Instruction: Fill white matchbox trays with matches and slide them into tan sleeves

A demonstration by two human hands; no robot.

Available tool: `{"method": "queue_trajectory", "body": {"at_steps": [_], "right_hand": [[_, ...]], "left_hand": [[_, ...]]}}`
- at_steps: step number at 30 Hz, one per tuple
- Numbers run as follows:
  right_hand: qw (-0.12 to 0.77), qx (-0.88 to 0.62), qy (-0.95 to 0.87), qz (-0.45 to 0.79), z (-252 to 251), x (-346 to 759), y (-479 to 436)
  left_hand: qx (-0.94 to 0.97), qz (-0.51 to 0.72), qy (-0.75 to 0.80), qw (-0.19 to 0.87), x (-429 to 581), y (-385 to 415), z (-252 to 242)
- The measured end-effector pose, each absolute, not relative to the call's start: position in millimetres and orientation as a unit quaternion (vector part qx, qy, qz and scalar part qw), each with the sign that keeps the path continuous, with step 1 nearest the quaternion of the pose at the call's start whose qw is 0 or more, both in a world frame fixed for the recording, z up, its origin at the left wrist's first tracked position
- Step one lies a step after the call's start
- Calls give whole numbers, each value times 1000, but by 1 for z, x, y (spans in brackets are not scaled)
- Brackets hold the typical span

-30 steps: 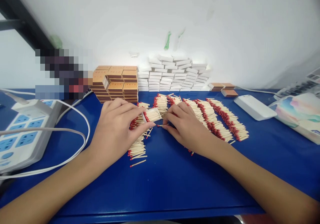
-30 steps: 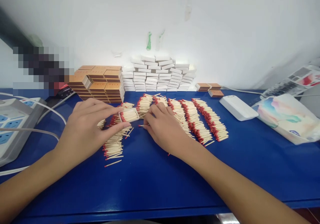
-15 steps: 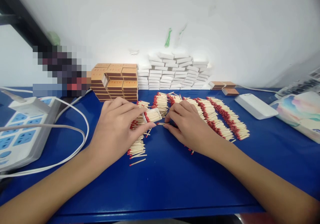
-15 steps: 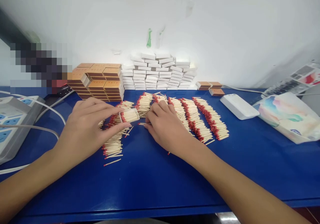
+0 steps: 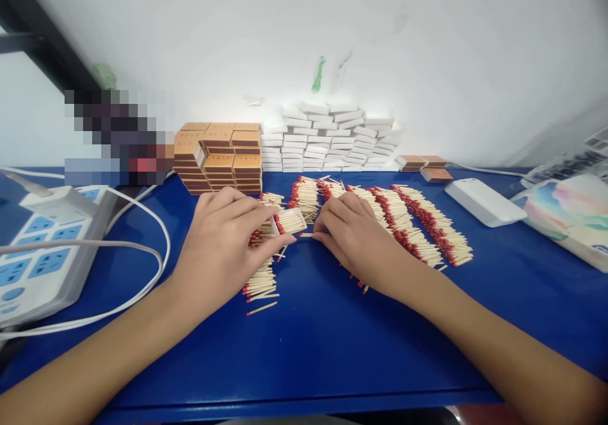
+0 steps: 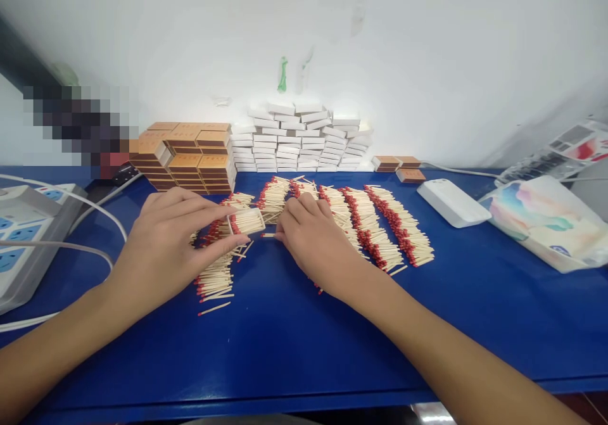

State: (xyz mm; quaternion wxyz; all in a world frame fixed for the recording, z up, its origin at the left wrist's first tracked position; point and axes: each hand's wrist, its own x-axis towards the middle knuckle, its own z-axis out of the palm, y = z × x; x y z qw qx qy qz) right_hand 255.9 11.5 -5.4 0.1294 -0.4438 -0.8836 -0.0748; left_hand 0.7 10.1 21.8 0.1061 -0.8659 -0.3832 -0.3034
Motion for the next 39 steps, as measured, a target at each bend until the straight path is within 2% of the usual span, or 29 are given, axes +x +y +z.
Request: {"method": "queue_trajectory", "body": {"at_steps": [4, 10, 20, 25, 39], "right_hand": [[163, -451, -870, -120, 2, 261, 11], [202, -437, -869, -112, 9, 260, 8], [187, -410, -892, -42, 4, 275, 12], [146, -399, -905, -14, 4, 266, 8], [85, -425, -898, -68, 4, 259, 8]], "left_hand": [[-868, -294, -385, 106, 1, 11, 20], [-876, -286, -383, 66, 4, 8, 15], [-875, -283, -387, 74, 3, 11, 15], [-876, -279, -384, 86, 2, 10, 16], [-873, -283, -389, 82, 3, 9, 19]]}}
